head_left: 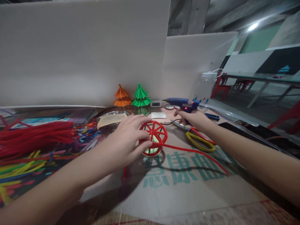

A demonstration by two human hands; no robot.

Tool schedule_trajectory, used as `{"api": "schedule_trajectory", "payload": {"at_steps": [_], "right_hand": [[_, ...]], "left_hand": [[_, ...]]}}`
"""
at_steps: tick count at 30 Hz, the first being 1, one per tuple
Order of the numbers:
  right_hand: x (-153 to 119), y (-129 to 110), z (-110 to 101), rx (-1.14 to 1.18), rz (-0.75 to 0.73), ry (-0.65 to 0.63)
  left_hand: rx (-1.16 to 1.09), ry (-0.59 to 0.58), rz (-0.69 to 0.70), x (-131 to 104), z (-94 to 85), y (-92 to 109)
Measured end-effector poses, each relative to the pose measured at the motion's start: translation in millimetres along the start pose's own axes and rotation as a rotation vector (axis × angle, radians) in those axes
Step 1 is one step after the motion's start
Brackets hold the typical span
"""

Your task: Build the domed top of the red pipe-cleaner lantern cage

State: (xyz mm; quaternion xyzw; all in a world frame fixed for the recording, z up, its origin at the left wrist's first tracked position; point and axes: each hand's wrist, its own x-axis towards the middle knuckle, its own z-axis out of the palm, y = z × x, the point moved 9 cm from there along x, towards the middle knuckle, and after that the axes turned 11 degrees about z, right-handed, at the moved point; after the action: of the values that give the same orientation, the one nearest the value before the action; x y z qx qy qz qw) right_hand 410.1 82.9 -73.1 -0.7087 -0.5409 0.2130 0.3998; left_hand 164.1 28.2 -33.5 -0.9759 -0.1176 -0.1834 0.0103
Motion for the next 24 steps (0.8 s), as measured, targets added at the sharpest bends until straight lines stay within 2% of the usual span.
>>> {"api": "schedule_trajectory", "payload": {"at_steps": [2,5,8,11,14,19,24], "right_hand": [[-28.2,-14.1,-2.4,0.161,-0.077,-0.088],[-69.0,-33.7,-4.2,0.164,-0.219,-0.213],[-97.1,-43.8,-7.4,0.073,-0.341,-0.319],[-107.7,-43.2,-8.5,-0.072,-0.401,-0.432],[-105.5,-42.0,-13.0,-0.074,-0.419,-0.514],[-102.4,-44.5,-12.2,-0.095,-0.436,-0.507],[-103.9,-44.2,-7.1,-0.192,-0.384,-0.366]], "left_hand": [[0.009,0.006,0.006,0.7,0.0,2.0],[0.03,0.007,0.022,1.5,-0.3,6.8],[0.05,0.013,0.053,2.1,-1.1,12.7],[0.069,0.029,0.081,2.3,-1.4,16.4],[0.093,0.039,0.082,2.1,-1.2,14.5],[0.151,0.092,0.093,2.2,-3.8,8.4],[0.259,0.142,0.086,1.6,-3.2,5.3]]}}
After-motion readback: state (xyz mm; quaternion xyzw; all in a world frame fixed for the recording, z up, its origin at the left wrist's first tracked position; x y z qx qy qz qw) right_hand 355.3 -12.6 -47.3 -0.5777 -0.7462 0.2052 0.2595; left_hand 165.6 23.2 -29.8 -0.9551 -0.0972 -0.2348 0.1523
